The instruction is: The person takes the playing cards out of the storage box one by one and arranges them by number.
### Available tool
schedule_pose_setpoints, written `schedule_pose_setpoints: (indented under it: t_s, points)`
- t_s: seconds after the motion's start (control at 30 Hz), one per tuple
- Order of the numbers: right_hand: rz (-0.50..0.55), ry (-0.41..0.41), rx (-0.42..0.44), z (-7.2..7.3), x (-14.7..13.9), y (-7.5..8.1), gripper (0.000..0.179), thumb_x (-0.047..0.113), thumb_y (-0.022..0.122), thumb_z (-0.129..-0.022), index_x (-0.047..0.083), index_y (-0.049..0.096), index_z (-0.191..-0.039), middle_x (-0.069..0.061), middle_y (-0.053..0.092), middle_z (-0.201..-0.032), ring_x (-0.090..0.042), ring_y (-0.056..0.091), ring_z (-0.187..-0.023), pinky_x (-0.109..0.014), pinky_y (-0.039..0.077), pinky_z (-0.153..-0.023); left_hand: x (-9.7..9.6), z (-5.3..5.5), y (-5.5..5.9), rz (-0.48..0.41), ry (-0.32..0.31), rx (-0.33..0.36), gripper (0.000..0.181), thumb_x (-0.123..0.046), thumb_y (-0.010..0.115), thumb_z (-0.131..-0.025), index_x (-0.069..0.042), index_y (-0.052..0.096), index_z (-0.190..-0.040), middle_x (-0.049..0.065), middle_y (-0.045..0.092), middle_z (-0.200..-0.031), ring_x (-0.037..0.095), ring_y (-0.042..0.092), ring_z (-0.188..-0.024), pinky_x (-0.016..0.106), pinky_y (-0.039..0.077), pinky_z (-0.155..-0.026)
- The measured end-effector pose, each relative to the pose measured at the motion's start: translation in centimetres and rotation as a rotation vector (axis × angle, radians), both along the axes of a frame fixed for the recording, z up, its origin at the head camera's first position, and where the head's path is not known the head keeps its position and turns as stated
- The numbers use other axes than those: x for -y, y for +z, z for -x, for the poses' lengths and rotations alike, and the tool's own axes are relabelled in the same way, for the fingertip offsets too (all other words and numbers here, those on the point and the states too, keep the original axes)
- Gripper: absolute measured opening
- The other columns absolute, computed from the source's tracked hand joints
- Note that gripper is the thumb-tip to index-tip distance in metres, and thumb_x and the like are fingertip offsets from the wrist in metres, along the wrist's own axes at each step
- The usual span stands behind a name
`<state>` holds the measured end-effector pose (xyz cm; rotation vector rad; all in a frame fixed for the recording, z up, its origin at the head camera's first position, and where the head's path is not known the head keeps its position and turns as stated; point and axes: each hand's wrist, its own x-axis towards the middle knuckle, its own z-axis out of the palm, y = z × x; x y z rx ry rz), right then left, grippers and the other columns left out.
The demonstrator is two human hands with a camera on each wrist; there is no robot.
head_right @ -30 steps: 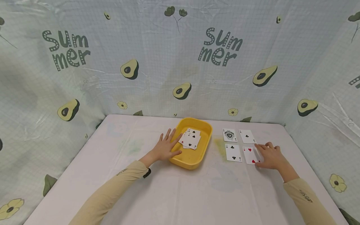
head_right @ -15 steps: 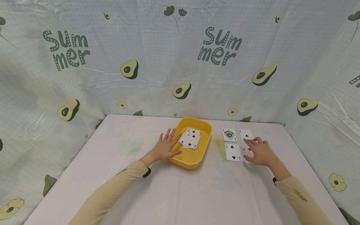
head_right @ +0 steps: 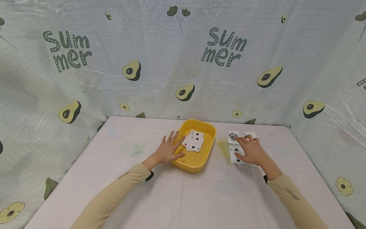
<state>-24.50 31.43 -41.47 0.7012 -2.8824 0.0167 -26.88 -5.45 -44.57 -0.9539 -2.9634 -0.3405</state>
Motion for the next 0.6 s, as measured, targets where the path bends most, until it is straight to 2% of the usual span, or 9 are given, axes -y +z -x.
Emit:
schedule_pose_setpoints:
  t_s: [0.03,0.13,0.23,0.27,0.33,0.5,0.6]
  points:
    - [0.005,0.004,-0.002,0.1,0.3,0.1,0.064,0.035,0.064,-0.078,0.003,0.043,-0.13,-0.015,0.054,-0.12,-0.033,0.041,-0.108,-0.055,0.031,-0.082,0.1,0.5,-0.8,-0.021,-0.012,-0.023,0.073,-0.062,0.032,-0.087,-0.025,0.007,-0.145,0.016,-0.003,-0.151,0.038,-0.005,-0.137,0.063,0.008,-0.103]
    - [0.014,0.02,-0.012,0.3,1.0,0.1,0.062,0.034,0.064,-0.078,0.003,0.045,-0.128,-0.015,0.055,-0.12,-0.034,0.041,-0.108,-0.056,0.032,-0.083,0.2,0.5,-0.8,-0.047,-0.02,-0.017,0.074,-0.065,0.027,-0.086,-0.027,0.004,-0.144,0.015,-0.005,-0.151,0.037,-0.007,-0.137,0.064,0.007,-0.102]
    - [0.019,0.042,-0.035,0.5,1.7,0.2,0.061,0.033,0.065,-0.078,0.003,0.045,-0.127,-0.015,0.055,-0.119,-0.034,0.041,-0.107,-0.055,0.032,-0.082,0.1,0.5,-0.8,-0.035,-0.015,-0.025,0.073,-0.062,0.032,-0.087,-0.024,0.007,-0.145,0.017,-0.003,-0.15,0.038,-0.005,-0.137,0.064,0.008,-0.102]
    - [0.02,0.051,-0.043,0.5,1.9,0.2,0.061,0.033,0.065,-0.078,0.003,0.046,-0.127,-0.014,0.055,-0.119,-0.034,0.041,-0.107,-0.055,0.032,-0.081,0.0,0.0,0.0,-0.018,-0.005,-0.002,0.072,-0.056,0.038,-0.087,-0.021,0.012,-0.145,0.018,0.0,-0.15,0.039,-0.001,-0.137,0.063,0.011,-0.102]
    - [0.019,0.064,-0.061,0.6,2.3,0.3,0.061,0.033,0.065,-0.077,0.003,0.046,-0.127,-0.014,0.055,-0.119,-0.033,0.041,-0.106,-0.054,0.032,-0.08,-0.1,0.0,0.1,0.013,0.001,-0.013,0.071,-0.052,0.041,-0.088,-0.019,0.014,-0.144,0.02,0.003,-0.15,0.04,0.001,-0.137,0.063,0.012,-0.102]
    - [0.045,0.094,-0.073,0.7,3.6,0.9,0.062,0.031,0.066,-0.077,0.004,0.045,-0.129,-0.013,0.055,-0.12,-0.032,0.042,-0.106,-0.054,0.033,-0.079,-0.2,-0.1,0.3,0.081,0.017,-0.025,0.072,-0.054,0.039,-0.088,-0.021,0.012,-0.145,0.018,0.002,-0.15,0.04,0.002,-0.137,0.062,0.014,-0.102]
    - [0.068,0.112,-0.075,0.7,4.4,1.2,0.062,0.032,0.066,-0.077,0.005,0.045,-0.128,-0.013,0.056,-0.119,-0.031,0.042,-0.105,-0.053,0.034,-0.078,-0.2,-0.2,0.4,0.084,0.021,-0.025,0.072,-0.055,0.039,-0.088,-0.021,0.011,-0.145,0.018,0.002,-0.15,0.04,0.003,-0.137,0.062,0.014,-0.102]
